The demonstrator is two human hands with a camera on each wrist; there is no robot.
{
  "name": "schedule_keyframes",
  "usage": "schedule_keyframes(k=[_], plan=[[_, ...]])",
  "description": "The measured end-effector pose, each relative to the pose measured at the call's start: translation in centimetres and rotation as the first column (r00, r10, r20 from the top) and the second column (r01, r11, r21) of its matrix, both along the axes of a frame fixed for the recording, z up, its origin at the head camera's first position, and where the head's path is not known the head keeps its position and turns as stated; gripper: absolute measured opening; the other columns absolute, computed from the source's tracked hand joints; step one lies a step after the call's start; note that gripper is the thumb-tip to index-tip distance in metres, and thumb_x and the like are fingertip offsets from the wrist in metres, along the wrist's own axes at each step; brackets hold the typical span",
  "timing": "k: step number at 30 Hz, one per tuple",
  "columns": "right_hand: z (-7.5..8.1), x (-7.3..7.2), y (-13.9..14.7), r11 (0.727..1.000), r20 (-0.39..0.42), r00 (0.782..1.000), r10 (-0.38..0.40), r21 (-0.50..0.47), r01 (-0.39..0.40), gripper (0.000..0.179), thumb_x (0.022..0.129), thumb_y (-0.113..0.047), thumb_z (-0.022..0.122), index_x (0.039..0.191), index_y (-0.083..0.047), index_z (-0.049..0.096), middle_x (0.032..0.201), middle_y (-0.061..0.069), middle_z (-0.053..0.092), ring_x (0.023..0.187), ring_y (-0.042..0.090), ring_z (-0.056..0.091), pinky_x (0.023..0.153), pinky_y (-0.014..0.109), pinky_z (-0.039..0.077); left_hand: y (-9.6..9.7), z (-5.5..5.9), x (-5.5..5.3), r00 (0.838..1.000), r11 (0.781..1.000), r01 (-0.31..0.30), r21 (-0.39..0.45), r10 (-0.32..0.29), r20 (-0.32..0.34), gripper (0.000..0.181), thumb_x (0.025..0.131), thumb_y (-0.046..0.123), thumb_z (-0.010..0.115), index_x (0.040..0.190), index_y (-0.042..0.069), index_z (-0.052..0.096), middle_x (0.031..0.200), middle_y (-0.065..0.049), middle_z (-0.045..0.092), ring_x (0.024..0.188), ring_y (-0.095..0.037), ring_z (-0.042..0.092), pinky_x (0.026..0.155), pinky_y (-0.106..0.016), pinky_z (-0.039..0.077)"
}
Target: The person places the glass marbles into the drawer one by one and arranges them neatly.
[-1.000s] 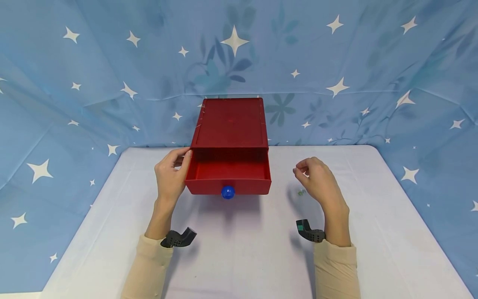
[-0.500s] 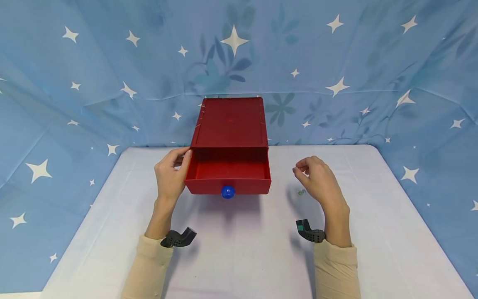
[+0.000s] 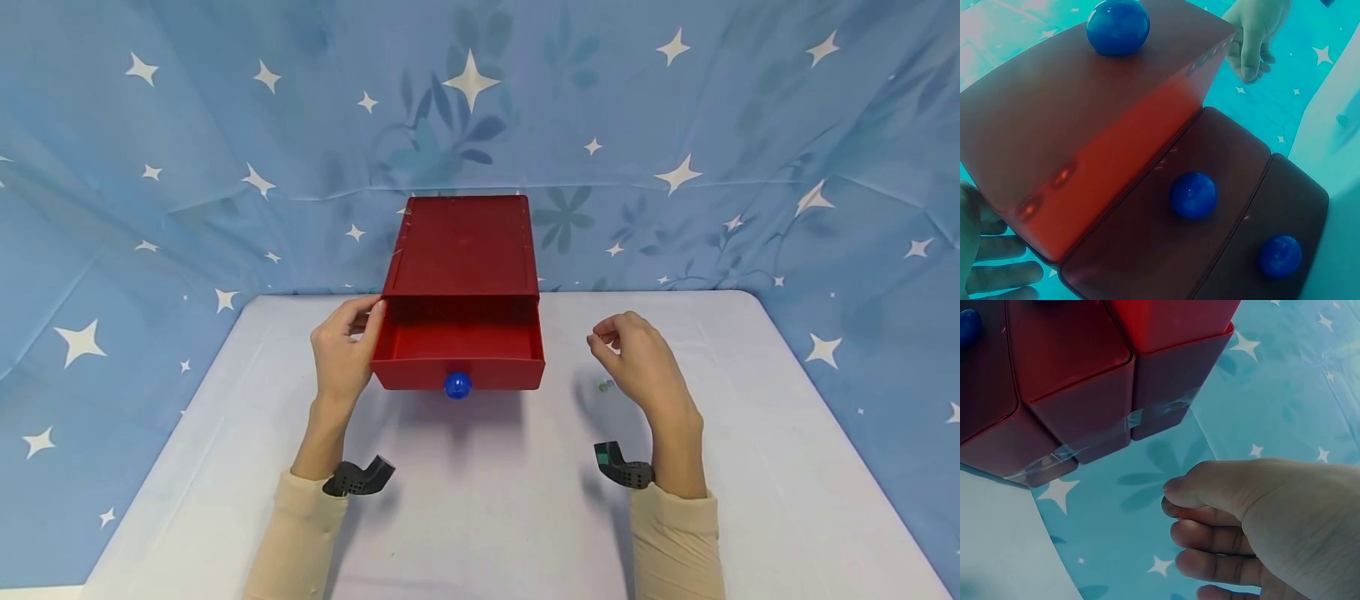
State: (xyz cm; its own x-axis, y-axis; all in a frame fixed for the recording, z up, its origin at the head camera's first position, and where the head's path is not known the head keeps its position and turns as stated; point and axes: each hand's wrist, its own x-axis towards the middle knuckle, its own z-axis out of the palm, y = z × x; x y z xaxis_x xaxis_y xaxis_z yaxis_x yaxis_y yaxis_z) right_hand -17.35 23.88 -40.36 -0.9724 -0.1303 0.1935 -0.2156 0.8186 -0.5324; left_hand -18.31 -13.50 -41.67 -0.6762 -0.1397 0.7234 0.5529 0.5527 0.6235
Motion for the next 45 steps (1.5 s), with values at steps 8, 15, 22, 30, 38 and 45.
schedule_keyframes(k=[8,15,22,30,38,45], plan=[[0.2,0.3,-0.1,1.000,-0.016,1.000,0.004,0.001,-0.004,0.027,0.099,-0.022,0.060,0.111,0.000,0.067,0.105,0.017,0.066,0.098,0.032,0.061,0.080,0.046,0.048,0.0,0.1,0.0,1.000,1.000,-0.002,-0.006,0.002,0.012,0.021,0.098,0.019,0.064,0.109,0.005,0.076,0.103,-0.010,0.076,0.079,-0.021,0.073,0.073,-0.032,0.063],[0.7,0.5,-0.3,1.000,-0.043,0.999,-0.001,-0.013,0.000,0.027,0.099,-0.025,0.060,0.110,-0.002,0.068,0.106,0.016,0.066,0.099,0.031,0.061,0.077,0.041,0.046,0.0,0.1,0.0,1.000,1.000,-0.005,-0.010,0.005,0.017,0.022,0.098,0.020,0.064,0.110,0.006,0.075,0.103,-0.010,0.076,0.078,-0.021,0.073,0.073,-0.036,0.063],[1.1,0.8,-0.7,1.000,-0.067,0.998,-0.008,-0.012,0.007,0.027,0.099,-0.025,0.060,0.110,-0.002,0.067,0.106,0.016,0.066,0.099,0.031,0.061,0.079,0.045,0.047,0.0,0.1,0.1,1.000,1.000,-0.002,0.002,0.002,0.018,0.022,0.098,0.020,0.065,0.111,0.006,0.075,0.104,-0.010,0.076,0.079,-0.022,0.073,0.074,-0.039,0.064],[1.5,1.2,-1.5,1.000,-0.151,0.989,0.003,-0.020,-0.006,0.022,0.097,-0.020,0.062,0.108,-0.002,0.068,0.103,0.014,0.066,0.095,0.029,0.062,0.080,0.045,0.048,0.0,-0.1,-0.1,1.000,1.000,0.000,0.010,0.000,0.008,0.021,0.097,0.019,0.065,0.110,0.006,0.076,0.103,-0.010,0.076,0.079,-0.021,0.073,0.073,-0.039,0.064],[1.6,1.4,-1.9,1.000,-0.219,0.976,0.016,-0.020,-0.021,0.017,0.096,-0.016,0.064,0.107,-0.003,0.068,0.100,0.011,0.067,0.092,0.026,0.061,0.077,0.041,0.046,0.0,0.0,0.0,1.000,1.000,-0.001,0.008,0.000,0.014,0.021,0.097,0.019,0.065,0.110,0.006,0.076,0.103,-0.009,0.076,0.080,-0.021,0.073,0.073,-0.038,0.064],[1.9,1.7,-2.3,0.999,-0.258,0.966,0.024,-0.019,-0.030,0.016,0.095,-0.015,0.065,0.107,-0.004,0.068,0.096,0.009,0.067,0.091,0.024,0.060,0.075,0.039,0.045,0.0,-0.1,-0.1,1.000,1.000,-0.003,0.005,0.003,0.015,0.021,0.098,0.019,0.065,0.110,0.006,0.076,0.103,-0.010,0.077,0.078,-0.021,0.073,0.072,-0.039,0.064]])
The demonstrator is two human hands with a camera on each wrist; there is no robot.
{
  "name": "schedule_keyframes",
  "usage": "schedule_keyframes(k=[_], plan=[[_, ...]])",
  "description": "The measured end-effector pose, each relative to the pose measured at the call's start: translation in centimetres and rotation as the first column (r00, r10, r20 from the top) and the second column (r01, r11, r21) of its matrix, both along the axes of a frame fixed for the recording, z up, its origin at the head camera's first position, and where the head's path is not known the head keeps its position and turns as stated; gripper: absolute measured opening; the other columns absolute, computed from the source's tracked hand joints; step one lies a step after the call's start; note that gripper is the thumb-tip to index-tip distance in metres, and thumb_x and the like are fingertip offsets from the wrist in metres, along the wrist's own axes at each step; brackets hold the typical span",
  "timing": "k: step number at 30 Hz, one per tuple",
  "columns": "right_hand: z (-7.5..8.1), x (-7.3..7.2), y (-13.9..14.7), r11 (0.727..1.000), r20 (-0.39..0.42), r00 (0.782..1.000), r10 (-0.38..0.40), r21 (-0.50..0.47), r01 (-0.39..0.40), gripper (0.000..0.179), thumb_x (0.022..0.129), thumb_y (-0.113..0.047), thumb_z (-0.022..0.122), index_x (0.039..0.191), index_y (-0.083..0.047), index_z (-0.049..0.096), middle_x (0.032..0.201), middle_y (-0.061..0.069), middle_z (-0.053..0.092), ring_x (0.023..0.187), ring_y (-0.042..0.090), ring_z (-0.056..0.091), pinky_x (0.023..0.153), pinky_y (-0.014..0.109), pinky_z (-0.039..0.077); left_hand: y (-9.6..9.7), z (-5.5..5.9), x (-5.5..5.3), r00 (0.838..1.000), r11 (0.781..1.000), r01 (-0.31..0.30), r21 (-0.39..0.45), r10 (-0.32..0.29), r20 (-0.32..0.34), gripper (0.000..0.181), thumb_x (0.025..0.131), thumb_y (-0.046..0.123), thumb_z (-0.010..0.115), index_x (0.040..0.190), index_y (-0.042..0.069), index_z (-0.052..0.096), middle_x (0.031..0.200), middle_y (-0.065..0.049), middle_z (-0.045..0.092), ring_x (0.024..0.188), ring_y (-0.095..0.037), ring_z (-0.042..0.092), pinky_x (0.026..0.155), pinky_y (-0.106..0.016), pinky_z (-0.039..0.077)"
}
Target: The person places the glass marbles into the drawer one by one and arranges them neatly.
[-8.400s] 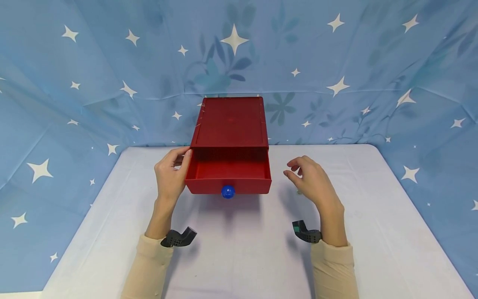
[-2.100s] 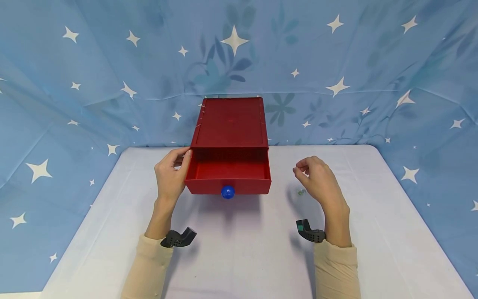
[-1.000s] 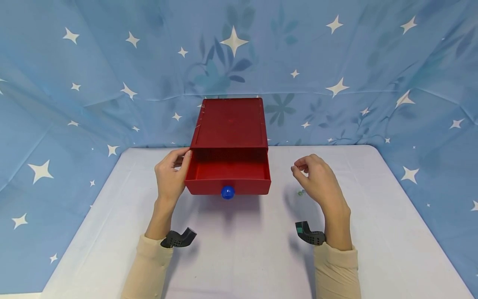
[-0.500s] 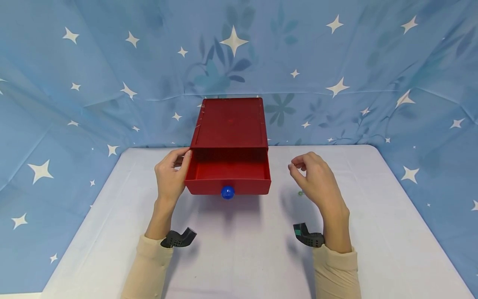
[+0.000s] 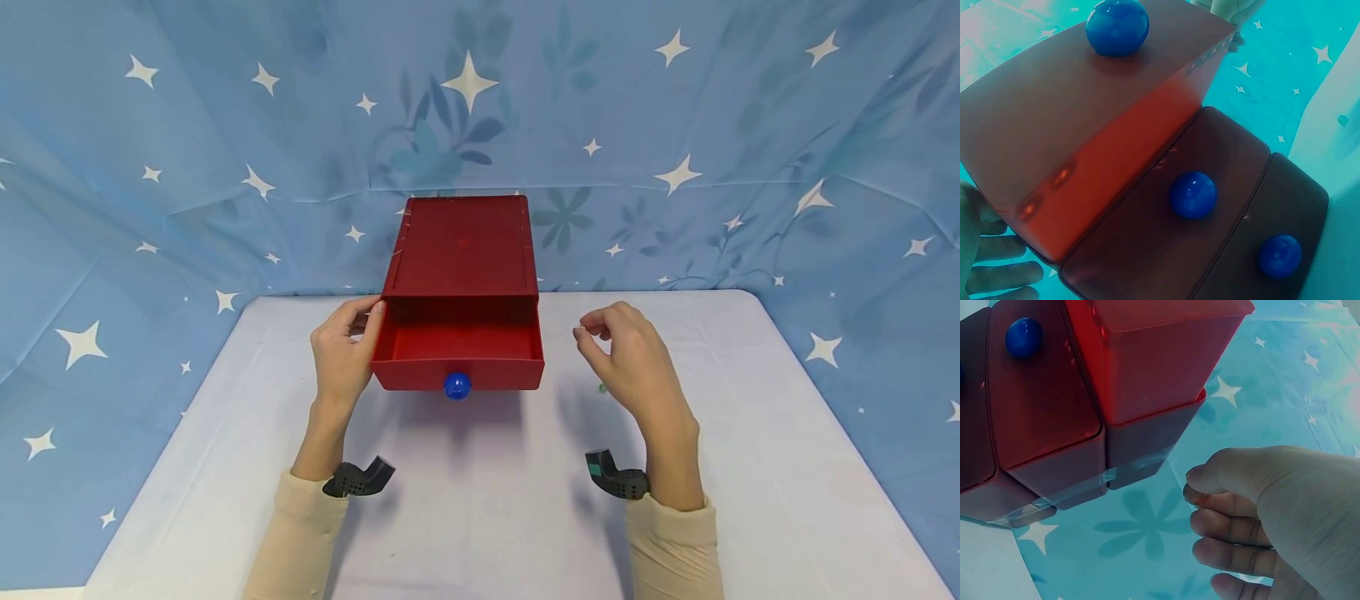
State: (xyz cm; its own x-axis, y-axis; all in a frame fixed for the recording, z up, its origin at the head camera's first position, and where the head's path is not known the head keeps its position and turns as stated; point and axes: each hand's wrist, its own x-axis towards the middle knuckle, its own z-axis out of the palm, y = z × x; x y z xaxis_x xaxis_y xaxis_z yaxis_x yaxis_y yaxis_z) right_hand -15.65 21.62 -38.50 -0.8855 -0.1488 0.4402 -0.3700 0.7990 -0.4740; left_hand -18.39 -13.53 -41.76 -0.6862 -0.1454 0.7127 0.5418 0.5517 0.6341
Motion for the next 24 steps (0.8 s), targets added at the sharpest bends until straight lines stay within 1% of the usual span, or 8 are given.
schedule_keyframes(k=[16,24], plan=[[0.03,0.15,-0.28,1.000,-0.055,0.998,0.003,-0.012,-0.004,0.014,0.093,-0.012,0.067,0.105,-0.005,0.069,0.094,0.007,0.067,0.089,0.021,0.059,0.072,0.030,0.042,0.03,0.02,0.10,1.000,1.000,-0.001,-0.002,0.001,0.010,0.022,0.098,0.019,0.065,0.111,0.006,0.075,0.104,-0.010,0.076,0.077,-0.022,0.073,0.072,-0.039,0.064],[0.10,0.21,-0.35,1.000,-0.039,0.999,0.004,-0.011,-0.004,0.014,0.093,-0.013,0.067,0.105,-0.006,0.069,0.097,0.007,0.068,0.090,0.021,0.060,0.072,0.031,0.043,0.07,0.05,0.15,1.000,1.000,0.001,-0.003,-0.001,0.013,0.022,0.098,0.020,0.064,0.111,0.006,0.075,0.105,-0.010,0.076,0.079,-0.022,0.073,0.074,-0.039,0.064]])
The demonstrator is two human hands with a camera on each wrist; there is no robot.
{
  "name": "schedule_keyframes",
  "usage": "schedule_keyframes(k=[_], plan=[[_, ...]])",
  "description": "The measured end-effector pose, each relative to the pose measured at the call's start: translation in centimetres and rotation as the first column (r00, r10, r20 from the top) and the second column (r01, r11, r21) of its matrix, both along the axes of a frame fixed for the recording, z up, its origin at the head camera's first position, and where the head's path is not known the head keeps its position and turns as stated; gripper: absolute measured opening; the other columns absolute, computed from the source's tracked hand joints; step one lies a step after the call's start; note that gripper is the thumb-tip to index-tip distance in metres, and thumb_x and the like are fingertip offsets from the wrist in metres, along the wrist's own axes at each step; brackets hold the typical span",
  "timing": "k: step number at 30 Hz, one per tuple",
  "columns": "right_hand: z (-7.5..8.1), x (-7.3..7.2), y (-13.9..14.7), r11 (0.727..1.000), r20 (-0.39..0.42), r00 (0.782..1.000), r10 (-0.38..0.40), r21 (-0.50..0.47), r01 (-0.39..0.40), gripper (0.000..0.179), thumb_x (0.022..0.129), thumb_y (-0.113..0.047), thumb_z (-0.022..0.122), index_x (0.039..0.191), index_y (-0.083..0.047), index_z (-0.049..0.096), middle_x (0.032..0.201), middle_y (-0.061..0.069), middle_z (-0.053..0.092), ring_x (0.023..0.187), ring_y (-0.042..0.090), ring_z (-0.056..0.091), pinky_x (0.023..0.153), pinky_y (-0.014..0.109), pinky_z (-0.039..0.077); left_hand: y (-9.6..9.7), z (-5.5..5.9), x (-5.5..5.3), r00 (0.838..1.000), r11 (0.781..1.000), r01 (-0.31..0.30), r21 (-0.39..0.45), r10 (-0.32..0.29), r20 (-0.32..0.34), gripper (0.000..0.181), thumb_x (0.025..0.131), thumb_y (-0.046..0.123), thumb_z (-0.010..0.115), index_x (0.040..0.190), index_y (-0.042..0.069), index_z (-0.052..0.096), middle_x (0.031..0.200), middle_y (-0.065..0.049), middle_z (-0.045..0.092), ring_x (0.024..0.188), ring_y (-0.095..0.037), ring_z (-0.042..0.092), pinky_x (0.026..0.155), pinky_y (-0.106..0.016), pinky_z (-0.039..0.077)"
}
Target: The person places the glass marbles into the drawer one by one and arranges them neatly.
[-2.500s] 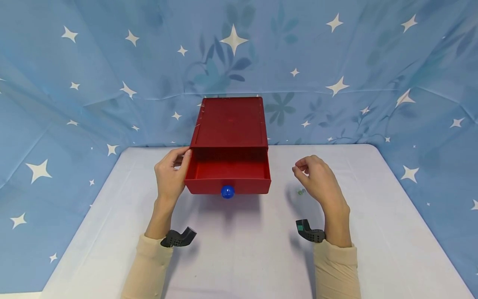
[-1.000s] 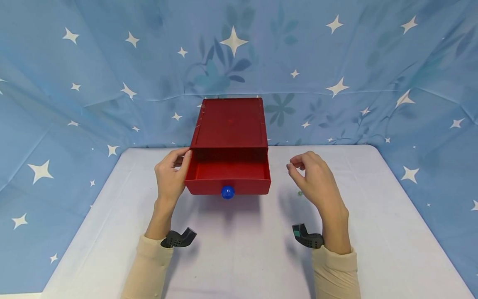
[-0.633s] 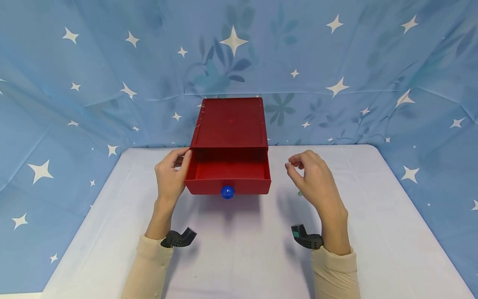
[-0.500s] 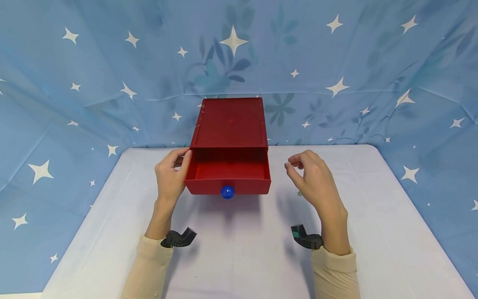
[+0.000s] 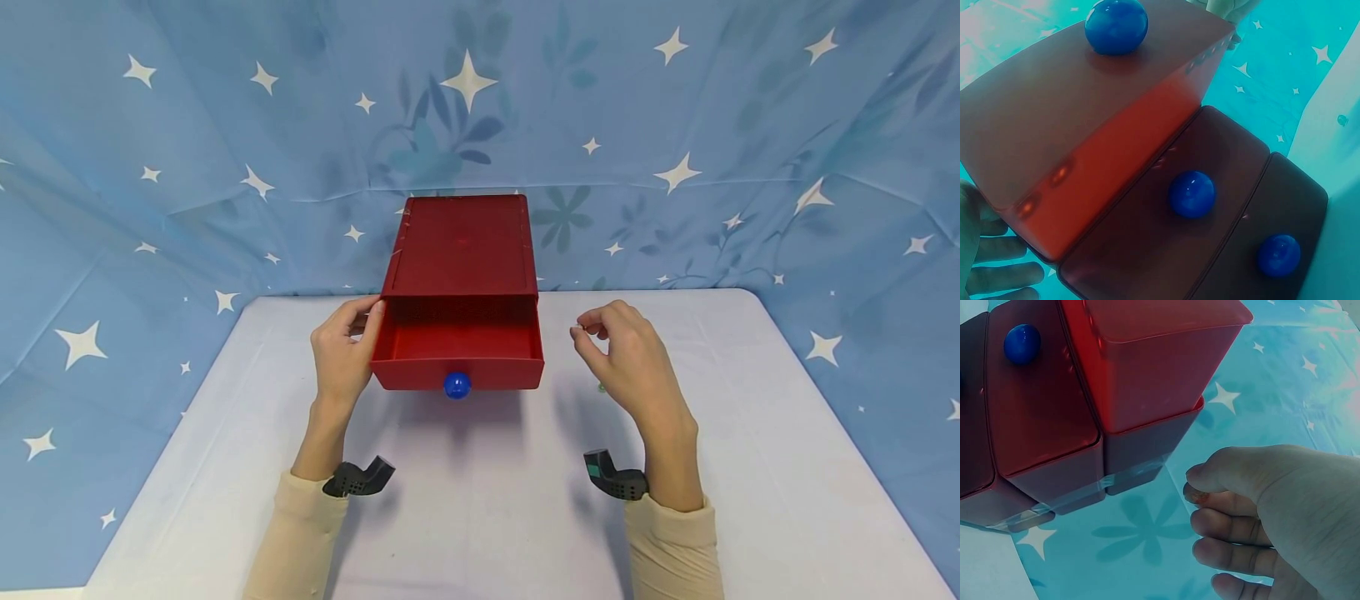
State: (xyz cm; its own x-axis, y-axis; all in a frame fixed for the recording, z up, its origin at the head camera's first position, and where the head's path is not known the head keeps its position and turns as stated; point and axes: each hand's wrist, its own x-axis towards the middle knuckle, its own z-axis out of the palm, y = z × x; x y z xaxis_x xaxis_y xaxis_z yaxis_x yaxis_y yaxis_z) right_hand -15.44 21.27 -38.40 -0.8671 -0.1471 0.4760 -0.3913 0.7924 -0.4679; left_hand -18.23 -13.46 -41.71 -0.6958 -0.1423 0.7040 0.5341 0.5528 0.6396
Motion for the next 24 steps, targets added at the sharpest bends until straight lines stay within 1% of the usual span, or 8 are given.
schedule_keyframes(k=[9,17,24], plan=[[-0.06,0.05,-0.01,1.000,-0.005,1.000,0.004,0.004,-0.004,0.012,0.093,-0.012,0.067,0.103,-0.006,0.069,0.097,0.007,0.067,0.089,0.021,0.060,0.070,0.026,0.041,0.04,-0.01,0.01,1.000,1.000,-0.002,-0.006,0.002,0.002,0.023,0.098,0.020,0.064,0.111,0.006,0.075,0.105,-0.010,0.076,0.078,-0.023,0.073,0.074,-0.039,0.064],[-0.10,0.13,-0.04,1.000,-0.032,0.999,0.016,0.004,-0.015,0.012,0.092,-0.011,0.068,0.103,-0.006,0.069,0.095,0.006,0.067,0.087,0.019,0.059,0.069,0.024,0.040,0.05,-0.03,-0.04,1.000,1.000,-0.002,0.001,0.002,0.005,0.022,0.098,0.020,0.064,0.111,0.006,0.075,0.104,-0.011,0.076,0.078,-0.023,0.073,0.074,-0.040,0.064],[0.03,0.17,-0.28,1.000,-0.041,0.999,0.028,0.014,-0.028,0.013,0.092,-0.011,0.069,0.104,-0.006,0.069,0.094,0.006,0.067,0.086,0.019,0.059,0.069,0.025,0.041,0.05,-0.03,-0.06,1.000,1.000,-0.002,0.001,0.002,0.008,0.022,0.098,0.021,0.064,0.110,0.006,0.075,0.104,-0.010,0.076,0.078,-0.022,0.073,0.073,-0.039,0.064]])
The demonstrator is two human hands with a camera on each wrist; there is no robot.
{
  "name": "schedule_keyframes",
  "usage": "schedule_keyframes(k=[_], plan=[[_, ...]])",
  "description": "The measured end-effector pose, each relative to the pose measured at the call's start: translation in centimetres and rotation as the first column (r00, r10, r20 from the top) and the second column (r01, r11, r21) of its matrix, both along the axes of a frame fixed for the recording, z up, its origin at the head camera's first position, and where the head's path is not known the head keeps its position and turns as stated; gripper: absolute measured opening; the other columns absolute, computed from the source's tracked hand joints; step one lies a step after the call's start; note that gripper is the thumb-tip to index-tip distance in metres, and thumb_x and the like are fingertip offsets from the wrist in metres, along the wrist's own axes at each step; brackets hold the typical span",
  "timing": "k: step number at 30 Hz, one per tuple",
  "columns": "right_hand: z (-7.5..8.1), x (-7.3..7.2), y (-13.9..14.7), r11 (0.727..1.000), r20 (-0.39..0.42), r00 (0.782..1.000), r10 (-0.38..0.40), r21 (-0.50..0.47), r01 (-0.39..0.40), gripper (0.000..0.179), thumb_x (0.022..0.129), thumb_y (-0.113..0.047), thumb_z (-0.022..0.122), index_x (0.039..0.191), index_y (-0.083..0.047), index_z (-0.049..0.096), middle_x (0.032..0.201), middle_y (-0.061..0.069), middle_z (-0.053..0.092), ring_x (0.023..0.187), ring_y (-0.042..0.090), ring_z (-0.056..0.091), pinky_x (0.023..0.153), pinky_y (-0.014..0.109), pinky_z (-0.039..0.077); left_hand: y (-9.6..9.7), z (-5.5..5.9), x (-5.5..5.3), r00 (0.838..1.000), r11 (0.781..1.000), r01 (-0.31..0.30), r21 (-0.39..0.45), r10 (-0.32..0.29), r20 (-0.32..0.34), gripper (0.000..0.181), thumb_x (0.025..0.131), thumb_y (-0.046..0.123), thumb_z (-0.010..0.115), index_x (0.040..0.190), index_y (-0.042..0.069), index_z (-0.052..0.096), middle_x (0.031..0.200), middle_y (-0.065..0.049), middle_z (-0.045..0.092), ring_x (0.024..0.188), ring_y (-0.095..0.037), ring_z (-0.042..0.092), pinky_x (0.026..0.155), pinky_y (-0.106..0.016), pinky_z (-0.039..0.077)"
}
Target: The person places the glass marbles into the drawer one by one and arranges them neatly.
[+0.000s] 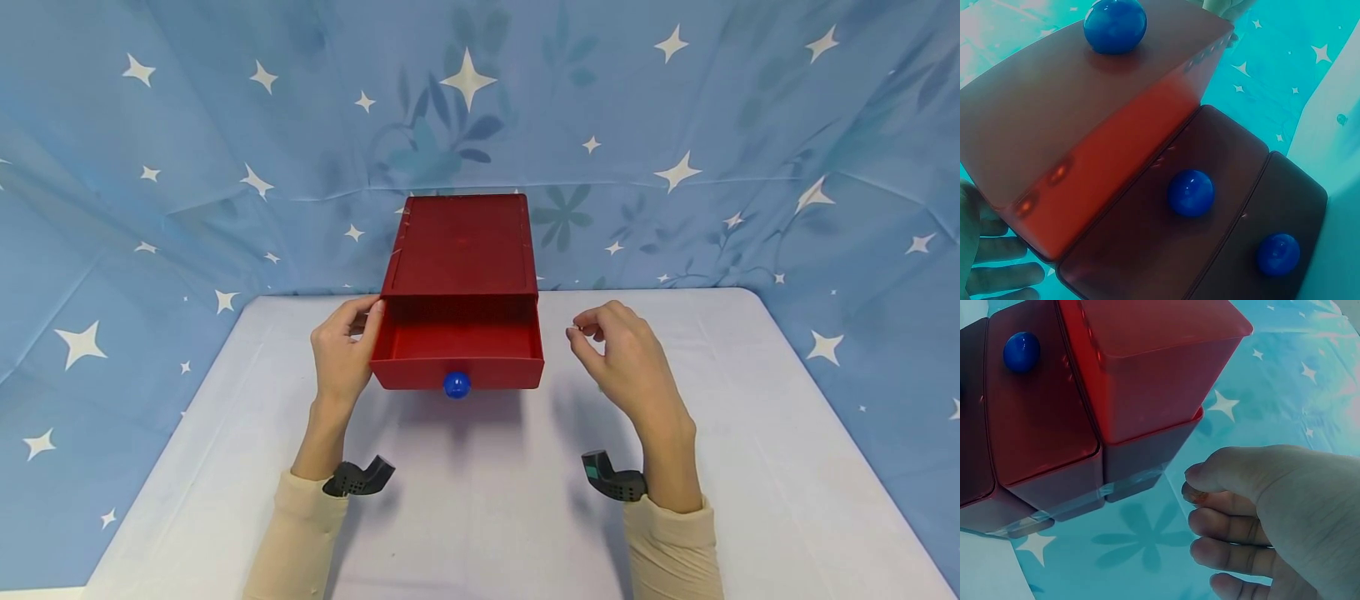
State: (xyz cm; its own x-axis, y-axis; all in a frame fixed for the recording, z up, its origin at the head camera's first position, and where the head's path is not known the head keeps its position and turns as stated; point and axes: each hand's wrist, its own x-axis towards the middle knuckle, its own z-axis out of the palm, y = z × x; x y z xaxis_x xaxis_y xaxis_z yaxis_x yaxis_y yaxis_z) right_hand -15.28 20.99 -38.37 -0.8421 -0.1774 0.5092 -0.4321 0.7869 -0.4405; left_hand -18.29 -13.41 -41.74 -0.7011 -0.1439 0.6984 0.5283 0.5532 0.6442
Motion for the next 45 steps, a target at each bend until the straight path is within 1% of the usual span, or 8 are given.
schedule_keyframes(k=[9,13,16,22,27,33,38,45], plan=[[0.3,0.3,-1.0,0.999,-0.029,0.999,0.036,-0.003,-0.037,0.015,0.090,-0.007,0.069,0.105,-0.005,0.068,0.094,0.007,0.068,0.087,0.021,0.060,0.072,0.029,0.043,0.0,0.0,0.0,1.000,1.000,-0.002,-0.003,0.002,-0.004,0.022,0.098,0.021,0.064,0.110,0.006,0.075,0.104,-0.010,0.076,0.077,-0.022,0.073,0.073,-0.039,0.064],[0.4,0.3,-1.7,0.998,-0.053,0.997,0.059,-0.014,-0.060,0.016,0.089,-0.005,0.069,0.105,-0.003,0.068,0.095,0.008,0.068,0.088,0.022,0.062,0.076,0.033,0.046,0.0,0.1,0.0,1.000,1.000,-0.003,-0.008,0.003,-0.005,0.022,0.098,0.021,0.063,0.110,0.005,0.075,0.104,-0.011,0.076,0.077,-0.022,0.073,0.073,-0.038,0.064],[0.3,0.4,-2.1,0.997,-0.095,0.993,0.075,-0.014,-0.076,0.017,0.088,-0.003,0.070,0.105,-0.002,0.067,0.096,0.008,0.067,0.088,0.022,0.062,0.078,0.031,0.047,0.0,0.1,0.0,1.000,1.000,-0.003,-0.008,0.003,-0.010,0.022,0.098,0.020,0.063,0.109,0.005,0.075,0.102,-0.010,0.076,0.077,-0.022,0.073,0.071,-0.037,0.064],[0.5,0.6,-2.6,0.994,-0.205,0.974,0.095,-0.025,-0.102,0.020,0.086,0.000,0.072,0.106,-0.001,0.068,0.098,0.009,0.067,0.089,0.020,0.060,0.079,0.018,0.044,0.0,0.1,-0.1,1.000,1.000,-0.001,0.003,0.001,-0.017,0.020,0.098,0.019,0.064,0.107,0.006,0.076,0.100,-0.009,0.077,0.075,-0.020,0.073,0.070,-0.033,0.063],[0.7,0.8,-3.0,0.989,-0.278,0.954,0.109,-0.061,-0.131,0.024,0.083,0.002,0.075,0.106,-0.001,0.068,0.098,0.009,0.068,0.088,0.020,0.060,0.080,0.018,0.045,0.0,0.1,-0.2,1.000,1.000,-0.001,-0.001,0.001,-0.013,0.022,0.099,0.020,0.063,0.107,0.005,0.076,0.101,-0.010,0.076,0.075,-0.021,0.073,0.070,-0.034,0.063],[0.9,0.9,-3.5,0.982,-0.275,0.949,0.156,-0.057,-0.178,0.024,0.082,0.000,0.078,0.104,-0.001,0.068,0.096,0.008,0.067,0.088,0.018,0.059,0.079,0.018,0.044,-0.1,0.0,-0.2,1.000,1.000,-0.003,-0.001,0.003,-0.013,0.021,0.098,0.019,0.064,0.108,0.006,0.076,0.101,-0.010,0.077,0.075,-0.021,0.073,0.069,-0.036,0.064],[0.9,1.0,-3.7,0.982,-0.262,0.949,0.174,-0.031,-0.188,0.024,0.082,-0.002,0.079,0.103,-0.002,0.068,0.095,0.007,0.067,0.090,0.017,0.059,0.075,0.020,0.043,-0.1,0.0,-0.2,1.000,1.000,-0.002,0.001,0.002,-0.016,0.021,0.098,0.020,0.064,0.108,0.005,0.076,0.101,-0.009,0.077,0.076,-0.021,0.073,0.070,-0.034,0.063],[0.8,1.0,-3.6,0.979,-0.250,0.949,0.193,-0.020,-0.204,0.029,0.079,-0.001,0.081,0.105,-0.003,0.069,0.098,0.007,0.069,0.090,0.017,0.059,0.074,0.017,0.044,0.0,0.0,-0.2,1.000,1.000,-0.002,0.007,0.002,-0.019,0.020,0.098,0.019,0.064,0.107,0.006,0.076,0.101,-0.009,0.077,0.076,-0.021,0.073,0.070,-0.034,0.063]])
